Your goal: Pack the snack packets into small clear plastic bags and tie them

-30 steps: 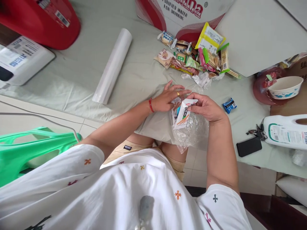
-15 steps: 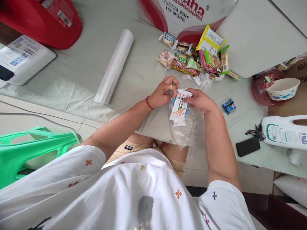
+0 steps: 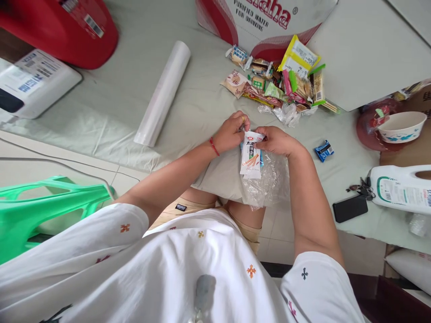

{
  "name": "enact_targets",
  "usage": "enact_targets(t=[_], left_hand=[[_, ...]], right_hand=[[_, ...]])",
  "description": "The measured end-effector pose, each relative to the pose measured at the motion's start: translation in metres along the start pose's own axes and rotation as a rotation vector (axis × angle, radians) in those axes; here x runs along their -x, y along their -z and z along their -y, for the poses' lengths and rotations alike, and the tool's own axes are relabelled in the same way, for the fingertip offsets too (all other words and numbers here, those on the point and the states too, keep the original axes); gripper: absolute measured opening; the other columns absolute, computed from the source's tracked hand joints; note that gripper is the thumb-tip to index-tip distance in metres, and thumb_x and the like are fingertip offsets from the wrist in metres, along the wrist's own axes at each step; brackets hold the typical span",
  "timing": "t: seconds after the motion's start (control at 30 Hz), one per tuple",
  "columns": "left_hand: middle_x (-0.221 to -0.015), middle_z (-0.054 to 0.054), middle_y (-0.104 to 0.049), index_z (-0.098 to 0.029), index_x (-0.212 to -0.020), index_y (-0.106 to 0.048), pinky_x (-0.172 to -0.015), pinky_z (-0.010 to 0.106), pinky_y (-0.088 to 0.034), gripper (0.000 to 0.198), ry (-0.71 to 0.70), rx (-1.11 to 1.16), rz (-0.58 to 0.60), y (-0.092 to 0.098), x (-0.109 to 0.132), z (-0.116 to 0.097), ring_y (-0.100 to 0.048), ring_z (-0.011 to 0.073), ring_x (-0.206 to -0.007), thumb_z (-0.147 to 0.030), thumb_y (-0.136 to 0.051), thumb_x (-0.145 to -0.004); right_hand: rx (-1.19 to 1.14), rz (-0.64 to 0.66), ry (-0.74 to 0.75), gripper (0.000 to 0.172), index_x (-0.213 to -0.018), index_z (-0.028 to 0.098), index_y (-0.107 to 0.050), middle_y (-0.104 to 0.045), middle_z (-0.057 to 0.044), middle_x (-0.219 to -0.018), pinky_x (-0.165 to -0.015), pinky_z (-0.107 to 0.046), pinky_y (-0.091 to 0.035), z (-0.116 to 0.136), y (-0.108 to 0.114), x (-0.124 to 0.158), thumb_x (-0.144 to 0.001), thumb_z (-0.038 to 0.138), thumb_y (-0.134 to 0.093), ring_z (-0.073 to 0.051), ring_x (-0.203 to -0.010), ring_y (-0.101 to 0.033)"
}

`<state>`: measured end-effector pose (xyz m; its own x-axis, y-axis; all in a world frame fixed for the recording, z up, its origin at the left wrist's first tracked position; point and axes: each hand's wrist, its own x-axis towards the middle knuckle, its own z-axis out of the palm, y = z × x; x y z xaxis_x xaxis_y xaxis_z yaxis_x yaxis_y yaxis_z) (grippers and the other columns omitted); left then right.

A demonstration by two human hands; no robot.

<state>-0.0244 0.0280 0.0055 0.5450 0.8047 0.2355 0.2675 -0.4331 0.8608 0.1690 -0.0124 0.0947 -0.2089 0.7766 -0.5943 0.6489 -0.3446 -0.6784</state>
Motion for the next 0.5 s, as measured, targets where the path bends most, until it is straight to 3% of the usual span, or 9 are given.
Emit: enact_targets(t=[0.23, 0.37, 0.5], left_hand=[[-0.103, 0.007, -0.075, -0.025, -0.081, -0.048, -0.094, 0.041, -0.055, 0.013, 0.031, 0.139, 0.037, 0.002, 0.001, -0.005, -0.068, 0.0239, -0.105, -0.014, -0.051, -0.088], [-0.091, 0.004, -0.074, -0.025, -0.080, -0.046, -0.085, 0.038, -0.055, 0.014, 0.054, 0.212, 0.052, 0.003, 0.001, -0.006, -0.069, 0.0213, -0.090, -0.020, -0.051, -0.092], [-0.083, 0.002, -0.073, -0.025, -0.082, -0.047, -0.085, 0.039, -0.055, 0.013, 0.050, 0.179, 0.054, 0.003, 0.001, -0.005, -0.069, 0.0213, -0.084, -0.019, -0.048, -0.094]], right_hand=[[-0.081, 0.043, 0.003, 0.040, -0.091, 0.023, -0.070, -0.060, 0.005, -0.065, -0.054, -0.026, -0.034, -0.007, -0.001, 0.003, -0.064, 0.042, -0.092, -0.011, -0.055, -0.045], [-0.129, 0.033, 0.047, 0.039, -0.090, 0.024, -0.069, -0.059, 0.005, -0.066, -0.056, -0.025, -0.038, -0.003, -0.003, 0.011, -0.065, 0.044, -0.092, -0.012, -0.058, -0.048], [-0.173, 0.031, 0.059, 0.042, -0.091, 0.023, -0.070, -0.064, 0.003, -0.074, -0.060, -0.025, -0.043, 0.004, 0.001, 0.026, -0.065, 0.047, -0.093, -0.013, -0.064, -0.053]])
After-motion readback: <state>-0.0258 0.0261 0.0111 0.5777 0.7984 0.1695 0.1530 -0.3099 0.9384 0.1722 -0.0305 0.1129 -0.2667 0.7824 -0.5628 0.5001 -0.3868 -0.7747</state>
